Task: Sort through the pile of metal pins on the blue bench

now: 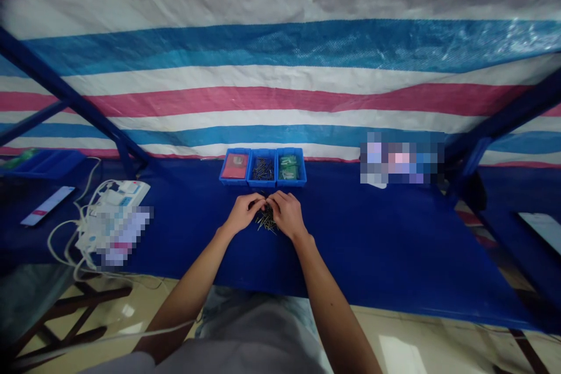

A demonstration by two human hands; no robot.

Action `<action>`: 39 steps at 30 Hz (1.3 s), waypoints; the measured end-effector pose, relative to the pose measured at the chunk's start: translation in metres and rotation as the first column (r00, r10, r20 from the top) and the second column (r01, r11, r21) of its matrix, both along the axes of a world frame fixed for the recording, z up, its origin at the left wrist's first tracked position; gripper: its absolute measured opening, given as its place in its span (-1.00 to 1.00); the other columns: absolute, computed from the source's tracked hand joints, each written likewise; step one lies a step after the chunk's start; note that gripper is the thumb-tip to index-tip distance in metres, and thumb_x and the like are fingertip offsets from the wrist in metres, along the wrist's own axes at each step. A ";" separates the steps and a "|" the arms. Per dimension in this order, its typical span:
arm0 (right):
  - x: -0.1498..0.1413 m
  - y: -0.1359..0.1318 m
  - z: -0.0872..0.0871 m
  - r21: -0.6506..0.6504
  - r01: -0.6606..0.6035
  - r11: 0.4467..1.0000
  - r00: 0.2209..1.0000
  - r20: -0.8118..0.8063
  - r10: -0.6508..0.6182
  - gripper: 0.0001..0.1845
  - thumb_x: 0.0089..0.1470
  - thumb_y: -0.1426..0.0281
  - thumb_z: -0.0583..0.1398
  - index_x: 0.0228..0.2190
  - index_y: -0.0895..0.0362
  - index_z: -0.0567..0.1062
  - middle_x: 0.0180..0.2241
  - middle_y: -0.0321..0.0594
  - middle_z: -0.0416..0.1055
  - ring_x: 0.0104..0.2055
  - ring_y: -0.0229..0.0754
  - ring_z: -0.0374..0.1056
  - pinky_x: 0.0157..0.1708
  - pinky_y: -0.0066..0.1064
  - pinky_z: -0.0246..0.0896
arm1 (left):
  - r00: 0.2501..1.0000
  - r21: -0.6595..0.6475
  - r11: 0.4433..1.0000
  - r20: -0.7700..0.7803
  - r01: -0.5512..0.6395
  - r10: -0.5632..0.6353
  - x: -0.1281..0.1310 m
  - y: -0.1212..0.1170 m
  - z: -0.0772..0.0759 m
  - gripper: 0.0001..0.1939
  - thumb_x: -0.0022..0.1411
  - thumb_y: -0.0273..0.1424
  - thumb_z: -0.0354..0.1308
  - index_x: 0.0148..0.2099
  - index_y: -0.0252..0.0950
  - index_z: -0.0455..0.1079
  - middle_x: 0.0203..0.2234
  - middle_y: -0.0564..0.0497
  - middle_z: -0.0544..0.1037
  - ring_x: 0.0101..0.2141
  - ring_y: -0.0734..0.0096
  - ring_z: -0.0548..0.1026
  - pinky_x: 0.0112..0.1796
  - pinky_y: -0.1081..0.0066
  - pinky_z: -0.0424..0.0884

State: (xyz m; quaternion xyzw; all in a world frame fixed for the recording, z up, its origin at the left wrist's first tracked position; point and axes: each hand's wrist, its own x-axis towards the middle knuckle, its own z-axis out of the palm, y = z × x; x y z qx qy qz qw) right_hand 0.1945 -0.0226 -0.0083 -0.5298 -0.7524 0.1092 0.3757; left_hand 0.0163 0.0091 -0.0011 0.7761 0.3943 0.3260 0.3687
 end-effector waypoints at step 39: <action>0.010 0.002 0.007 -0.143 -0.044 0.989 0.935 -0.354 -0.009 -0.86 0.14 0.35 0.22 -0.38 0.07 0.60 -0.35 -0.22 0.57 -0.35 -0.15 0.46 -0.29 -0.36 0.32 | 1.000 -0.059 0.998 -0.005 -0.023 0.023 -0.002 0.000 0.002 -0.65 0.39 -0.21 0.02 -0.30 -0.34 0.47 -0.52 0.04 0.56 -0.50 0.47 0.43 -0.40 0.52 0.24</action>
